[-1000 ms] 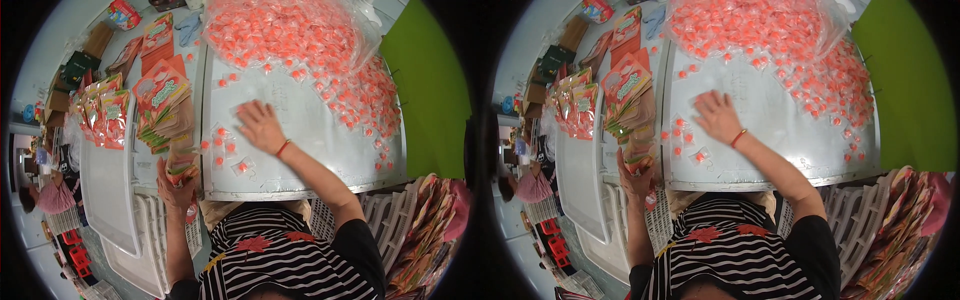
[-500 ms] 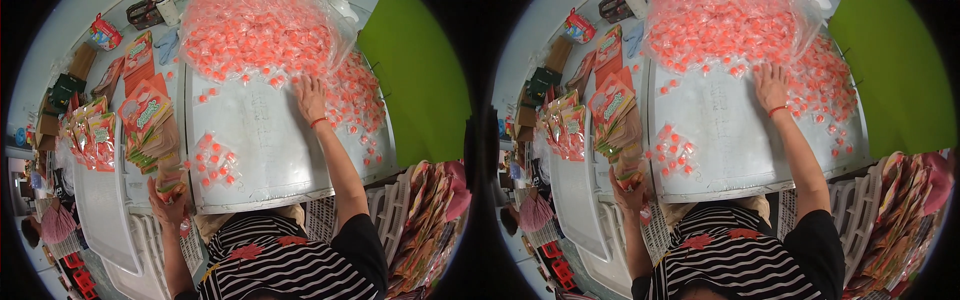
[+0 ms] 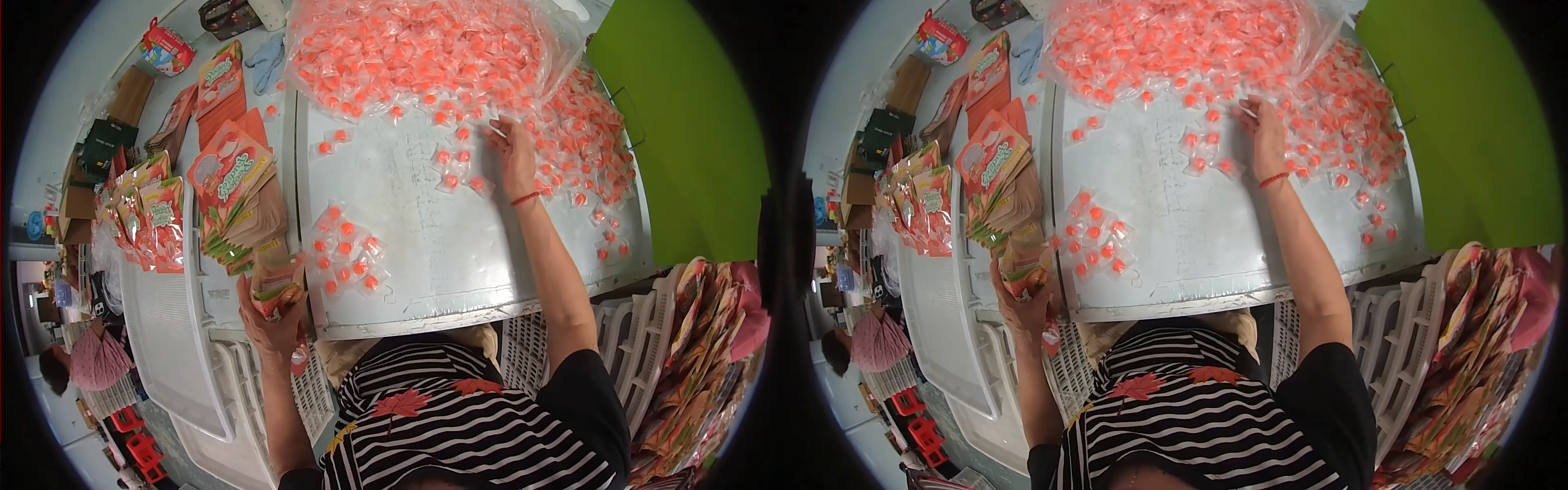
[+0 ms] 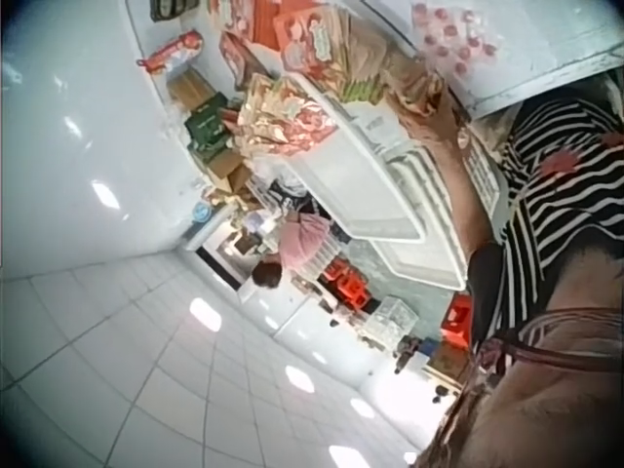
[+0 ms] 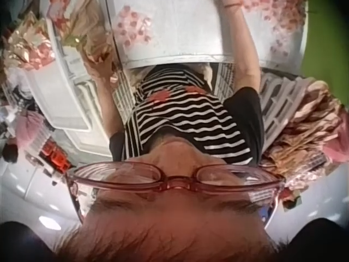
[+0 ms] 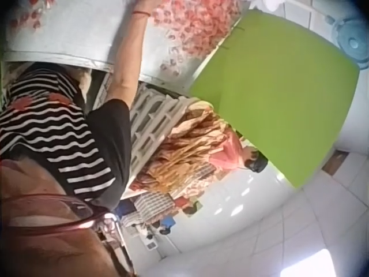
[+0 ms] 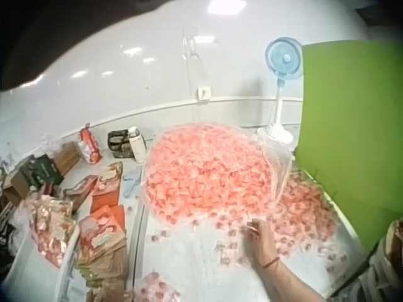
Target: Manually counting and packing small individually wrapped candies into plastic bags.
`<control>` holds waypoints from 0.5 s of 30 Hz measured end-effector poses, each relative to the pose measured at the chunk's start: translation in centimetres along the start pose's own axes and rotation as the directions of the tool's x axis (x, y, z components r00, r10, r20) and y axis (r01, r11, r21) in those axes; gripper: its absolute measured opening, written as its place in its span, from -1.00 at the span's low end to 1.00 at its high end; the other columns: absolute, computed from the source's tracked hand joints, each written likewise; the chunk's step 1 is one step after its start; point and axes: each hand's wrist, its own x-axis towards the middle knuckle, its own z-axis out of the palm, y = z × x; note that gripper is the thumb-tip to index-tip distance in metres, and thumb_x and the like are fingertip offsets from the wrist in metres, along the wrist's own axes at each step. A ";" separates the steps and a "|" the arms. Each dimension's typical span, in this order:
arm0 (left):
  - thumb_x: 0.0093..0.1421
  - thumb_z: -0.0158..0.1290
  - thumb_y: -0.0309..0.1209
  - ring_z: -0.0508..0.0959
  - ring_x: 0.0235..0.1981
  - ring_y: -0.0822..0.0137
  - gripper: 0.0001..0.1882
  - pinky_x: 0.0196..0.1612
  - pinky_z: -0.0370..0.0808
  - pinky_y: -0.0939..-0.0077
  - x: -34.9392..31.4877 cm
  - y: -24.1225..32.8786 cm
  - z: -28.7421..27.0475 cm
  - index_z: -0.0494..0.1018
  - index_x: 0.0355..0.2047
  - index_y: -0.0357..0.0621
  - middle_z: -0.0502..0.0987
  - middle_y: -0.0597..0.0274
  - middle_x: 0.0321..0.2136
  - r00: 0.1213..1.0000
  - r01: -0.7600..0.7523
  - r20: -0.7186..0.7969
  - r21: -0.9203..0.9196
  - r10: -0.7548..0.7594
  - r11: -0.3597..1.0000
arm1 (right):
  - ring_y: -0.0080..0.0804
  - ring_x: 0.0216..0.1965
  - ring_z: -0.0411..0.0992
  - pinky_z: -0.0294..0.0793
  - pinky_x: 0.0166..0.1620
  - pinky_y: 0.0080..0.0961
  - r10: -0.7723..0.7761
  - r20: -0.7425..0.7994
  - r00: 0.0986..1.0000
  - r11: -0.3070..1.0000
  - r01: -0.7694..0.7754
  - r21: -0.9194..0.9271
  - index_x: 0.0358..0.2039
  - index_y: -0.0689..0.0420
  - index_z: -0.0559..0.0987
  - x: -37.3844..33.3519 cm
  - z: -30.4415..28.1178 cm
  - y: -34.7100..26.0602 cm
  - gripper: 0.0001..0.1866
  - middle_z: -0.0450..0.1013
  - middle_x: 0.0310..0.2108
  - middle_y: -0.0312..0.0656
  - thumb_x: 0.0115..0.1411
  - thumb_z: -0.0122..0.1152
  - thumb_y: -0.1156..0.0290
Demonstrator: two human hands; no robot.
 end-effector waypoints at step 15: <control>-0.26 0.32 -0.50 0.40 0.07 -0.06 0.03 0.08 0.38 0.24 0.1 0.1 0.1 0.06 0.26 -0.13 0.33 -0.08 0.10 1.000 -0.015 0.005 0.004 0.015 1.000 | -0.23 0.03 0.38 0.23 0.18 -0.33 0.072 0.279 0.958 0.992 -0.099 0.083 0.16 0.20 0.21 0.0 1.2 0.2 -0.42 0.43 -0.06 0.03 0.39 -0.43 -0.01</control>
